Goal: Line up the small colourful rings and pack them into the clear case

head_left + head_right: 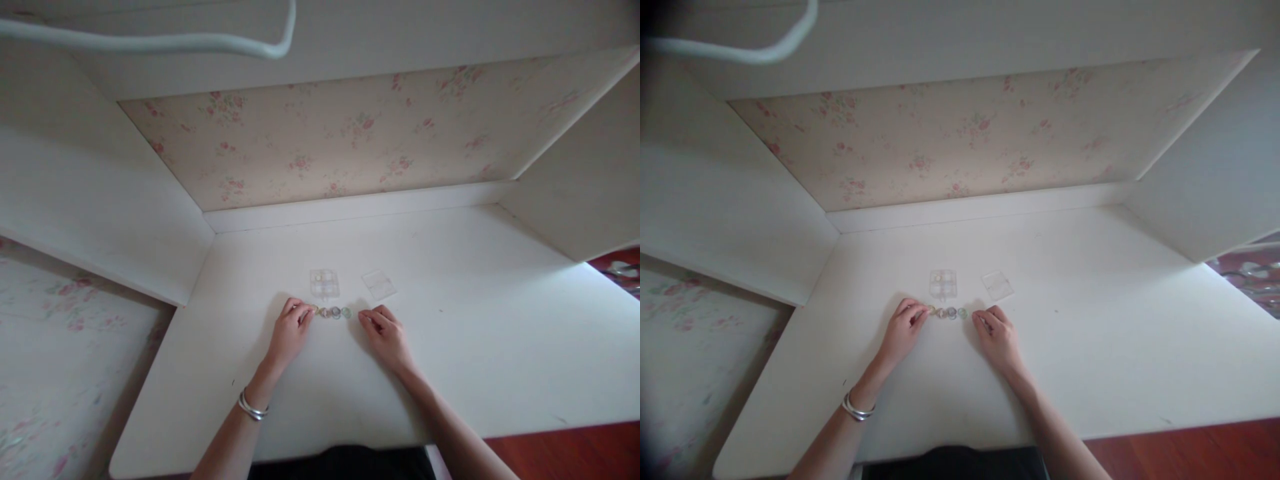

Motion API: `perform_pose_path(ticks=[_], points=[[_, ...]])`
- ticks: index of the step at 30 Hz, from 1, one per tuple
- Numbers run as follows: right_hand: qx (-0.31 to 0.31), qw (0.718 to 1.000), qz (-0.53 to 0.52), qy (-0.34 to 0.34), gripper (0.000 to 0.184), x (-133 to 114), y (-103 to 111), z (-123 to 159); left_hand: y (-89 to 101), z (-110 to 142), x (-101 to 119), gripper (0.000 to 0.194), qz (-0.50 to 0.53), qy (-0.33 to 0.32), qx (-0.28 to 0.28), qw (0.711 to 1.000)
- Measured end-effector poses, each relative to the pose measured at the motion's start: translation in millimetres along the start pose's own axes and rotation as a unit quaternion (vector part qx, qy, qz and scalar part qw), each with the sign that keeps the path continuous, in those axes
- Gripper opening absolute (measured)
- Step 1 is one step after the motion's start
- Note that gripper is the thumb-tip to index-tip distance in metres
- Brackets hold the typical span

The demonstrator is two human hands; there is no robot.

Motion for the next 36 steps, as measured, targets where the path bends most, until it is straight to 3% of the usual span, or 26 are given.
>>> perform_pose_path(ticks=[4, 9, 18, 23, 28, 32, 36], points=[[-0.001, 1.0, -0.001, 0.0, 0.03, 1.5, -0.2, 0.2, 0.2, -14.7, 0.8, 0.02, 0.002, 0.004, 0.034, 0.999], [0.002, 1.0, -0.006, -0.008, 0.03, 3.2, -0.5, 0.6, -6.8, -45.9, 4.3, 0.018, -0.015, -0.046, 0.052, 0.997], [0.005, 1.0, -0.001, 0.003, 0.03, 5.9, -0.5, 2.5, -30.0, -83.1, -6.1, 0.02, -0.049, -0.047, 0.006, 0.998], [0.001, 1.0, 0.006, 0.007, 0.033, 6.3, 0.2, 2.6, -9.5, -65.4, -15.4, 0.024, 0.0, 0.009, 0.056, 0.998], [-0.033, 0.999, 0.031, 0.024, 0.033, -3.7, -3.0, 4.0, 11.0, -19.2, -18.8, 0.027, 0.039, 0.071, 0.034, 0.996], [-0.096, 0.988, 0.076, 0.093, 0.03, -29.1, -14.1, 3.6, 19.4, 6.5, -18.7, 0.028, 0.073, 0.099, 0.023, 0.992], [-0.139, 0.963, 0.147, 0.179, 0.025, -57.7, -30.9, -2.9, 23.7, 10.0, -19.3, 0.028, 0.092, 0.109, 0.021, 0.99]])
Point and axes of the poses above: each hand's wrist, its own z-axis away from the middle knuckle, its own y-axis out of the back of the hand, x = y × z, the point moved 1 cm from there along -z, towards the middle knuckle, and after that the axes turned 12 degrees about x, right-handed, at the moved point
